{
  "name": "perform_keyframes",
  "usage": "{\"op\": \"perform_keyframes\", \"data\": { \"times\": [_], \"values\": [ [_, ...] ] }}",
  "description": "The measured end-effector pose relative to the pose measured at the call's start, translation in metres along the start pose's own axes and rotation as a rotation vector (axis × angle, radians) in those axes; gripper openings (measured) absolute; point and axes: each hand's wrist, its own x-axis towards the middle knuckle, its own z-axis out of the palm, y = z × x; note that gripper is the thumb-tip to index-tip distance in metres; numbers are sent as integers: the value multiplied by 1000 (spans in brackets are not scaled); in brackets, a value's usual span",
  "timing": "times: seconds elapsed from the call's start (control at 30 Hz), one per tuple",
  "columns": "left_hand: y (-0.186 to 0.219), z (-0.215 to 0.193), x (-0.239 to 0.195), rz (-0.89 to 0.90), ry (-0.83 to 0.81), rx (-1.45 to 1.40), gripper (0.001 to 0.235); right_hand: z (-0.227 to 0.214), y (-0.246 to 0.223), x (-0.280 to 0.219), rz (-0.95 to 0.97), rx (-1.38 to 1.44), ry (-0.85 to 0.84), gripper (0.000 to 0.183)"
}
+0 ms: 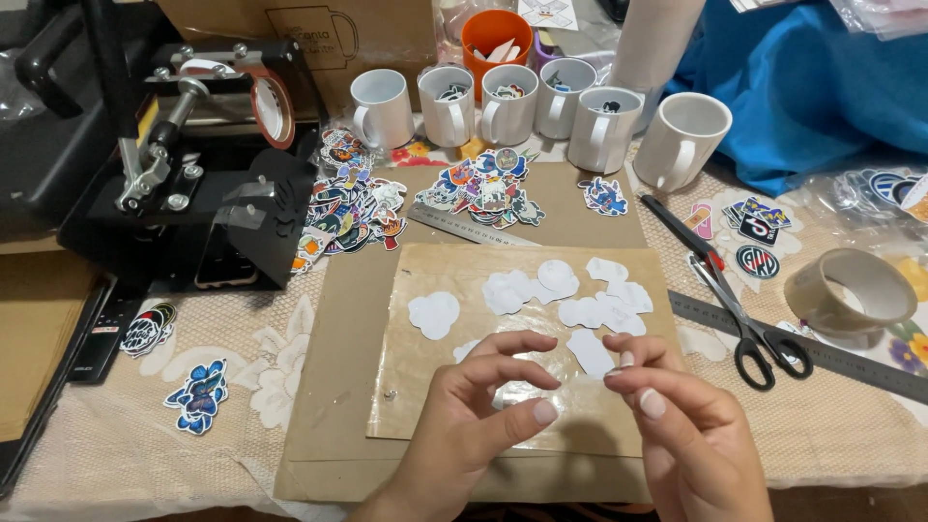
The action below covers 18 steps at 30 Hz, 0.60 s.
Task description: The person applies clear adhesive tape over white paper cutouts on a brown surface. They use scissors to cut the tape and then peel the backing off the cutouts to reveal colorful stickers underneath. The stickers are then placed onto the taped surface.
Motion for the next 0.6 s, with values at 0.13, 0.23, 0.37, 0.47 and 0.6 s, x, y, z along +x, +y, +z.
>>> {"op": "perform_keyframes", "data": {
  "times": [0.13,0.23,0.37,0.47,0.6],
  "values": [
    [-5,6,-1,-7,18,-6,13,0,8,-7,20,97,-6,22],
    [-8,8,-1,1,59,1,6,0,9,-10,48,102,25,22],
    [-14,11,1,40,100,12,4,-5,13,-11,69,80,60,22],
    [-19,12,3,261,220,382,3,0,-6,2,-51,-629,54,25],
    [-21,1,3,438,317,547,5,-67,0,23,-448,-1338,326,36]
  ]
}}
